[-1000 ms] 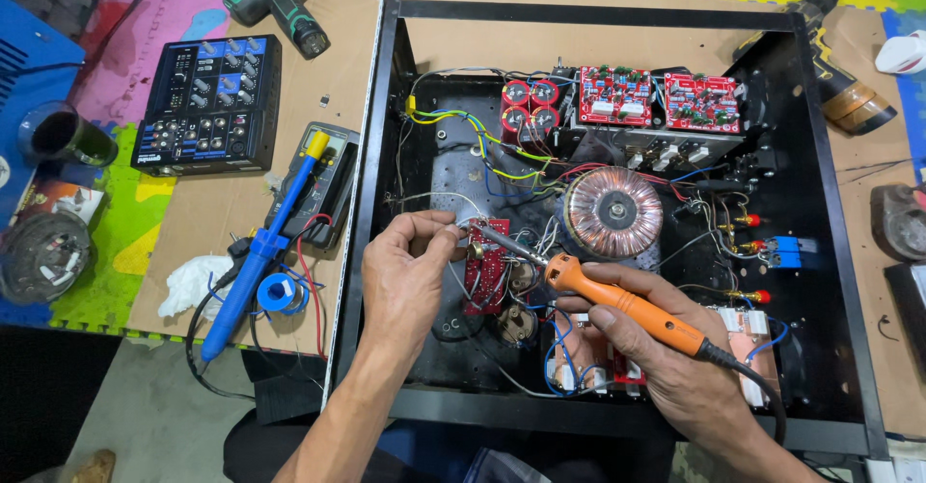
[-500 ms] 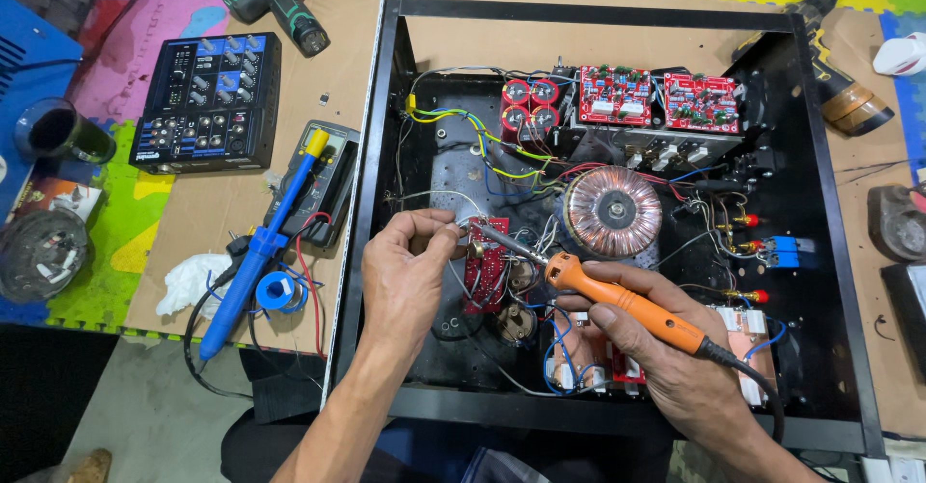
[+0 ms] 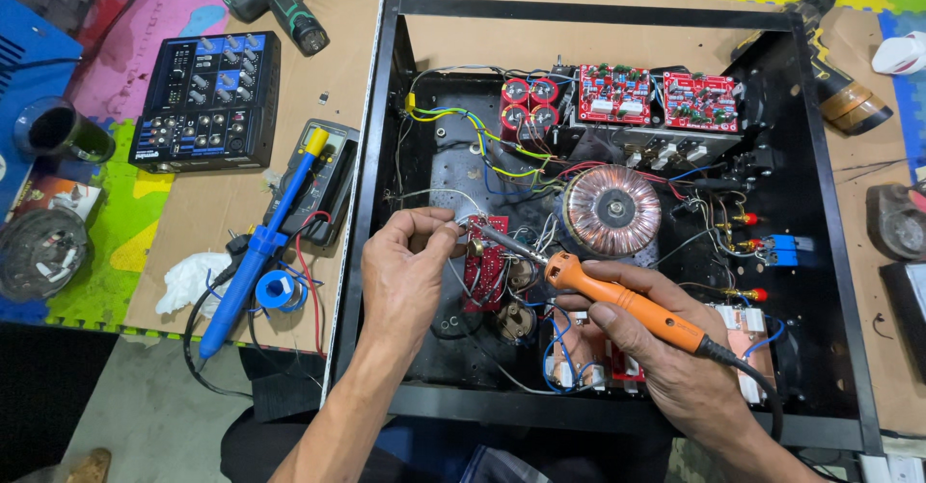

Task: The person uses pliers to strip the ends of a small wire and then solders it to a red circuit board inside an open electronic device. They use a soldering iron to heat the connection and apply solder to secure the wire to the board.

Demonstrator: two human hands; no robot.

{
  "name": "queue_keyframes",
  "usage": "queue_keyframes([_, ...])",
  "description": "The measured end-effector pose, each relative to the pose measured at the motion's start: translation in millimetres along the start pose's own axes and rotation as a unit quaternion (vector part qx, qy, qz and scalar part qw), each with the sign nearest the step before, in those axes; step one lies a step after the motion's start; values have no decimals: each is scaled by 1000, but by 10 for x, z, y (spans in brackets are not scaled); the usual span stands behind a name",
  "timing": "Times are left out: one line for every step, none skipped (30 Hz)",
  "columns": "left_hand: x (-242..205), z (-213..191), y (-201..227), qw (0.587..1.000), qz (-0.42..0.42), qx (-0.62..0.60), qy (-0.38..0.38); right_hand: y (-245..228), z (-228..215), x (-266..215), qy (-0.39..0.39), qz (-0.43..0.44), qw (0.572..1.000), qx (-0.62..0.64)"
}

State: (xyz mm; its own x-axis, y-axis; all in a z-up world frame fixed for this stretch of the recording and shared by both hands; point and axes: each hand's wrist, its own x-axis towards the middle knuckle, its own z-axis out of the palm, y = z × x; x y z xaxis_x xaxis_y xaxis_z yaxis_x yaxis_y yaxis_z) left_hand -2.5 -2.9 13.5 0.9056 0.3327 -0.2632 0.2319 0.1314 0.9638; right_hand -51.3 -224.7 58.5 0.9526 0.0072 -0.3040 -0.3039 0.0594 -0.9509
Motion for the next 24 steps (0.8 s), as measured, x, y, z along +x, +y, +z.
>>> queue_keyframes([0,1,2,1000,-1,3,2,0,-2,0,0,-3,1000,-10])
queue_keyframes([-1,1,5,1000,-2,5,4,0,-4,0,-1,-6,1000,-19])
queue_keyframes([-2,1,3,1000,-2,5,4,-5,-8,-12,0,-7,1000,-19])
queue_keyframes([-3,0,2,1000,-3,-1,3,-10,-11,-25,17,-35,999,-33])
queue_keyframes([-4,-4,2,1000,-5,-8,2,-15,-11,-39,35,-63,996,-46])
queue_keyframes([1,-5,17,1000,-5,-8,2,18,-35,-31,35,-64,996,-46])
queue_keyframes([-5,-9,29,1000,-6,-8,-1,48,-61,-28,50,-145,988,-30])
queue_keyframes([-17,-16,44,1000,-8,-7,-5,75,-87,-32,64,-226,972,-13])
queue_keyframes([0,-16,37,1000,-5,-9,-6,-32,-54,-32,65,-229,971,-14])
queue_keyframes([10,-13,30,1000,-6,-21,-6,-140,-25,-39,48,-278,955,-94])
queue_keyframes([-2,-14,11,999,-9,-31,-6,-235,-2,-72,33,-321,930,-174])
queue_keyframes([6,-24,-14,999,-9,-31,-8,-265,73,11,35,-322,930,-174])
queue_keyframes([23,-28,-32,1000,3,-28,-14,-302,148,97,0,-324,933,-155])
queue_keyframes([39,-32,-49,999,15,-25,-19,-340,221,182,-34,-326,935,-135])
queue_keyframes([57,-32,-82,999,16,-25,-22,-287,260,325,-32,-328,934,-136])
queue_keyframes([76,-32,-117,999,24,-43,-20,-234,298,471,-58,-405,884,-225])
queue_keyframes([98,-40,-156,998,30,-60,-18,-172,340,618,-84,-472,820,-312])
queue_keyframes([77,-28,-122,998,30,-59,-21,-138,387,680,-81,-472,821,-312])
queue_keyframes([47,-27,-92,998,38,-47,-18,-97,439,740,-91,-451,842,-282])
queue_keyframes([23,-28,-60,998,47,-35,-14,-59,495,805,-102,-429,862,-251])
queue_keyframes([36,-32,-78,998,51,-36,-15,-3,499,851,-101,-433,860,-251])
queue_keyframes([57,-37,-94,998,50,-44,-19,49,505,905,-99,-420,864,-258])
queue_keyframes([59,-46,-128,997,46,-51,-19,118,508,950,-100,-404,870,-264])
queue_keyframes([44,-46,-121,997,47,-53,-18,165,512,952,-102,-405,869,-265])
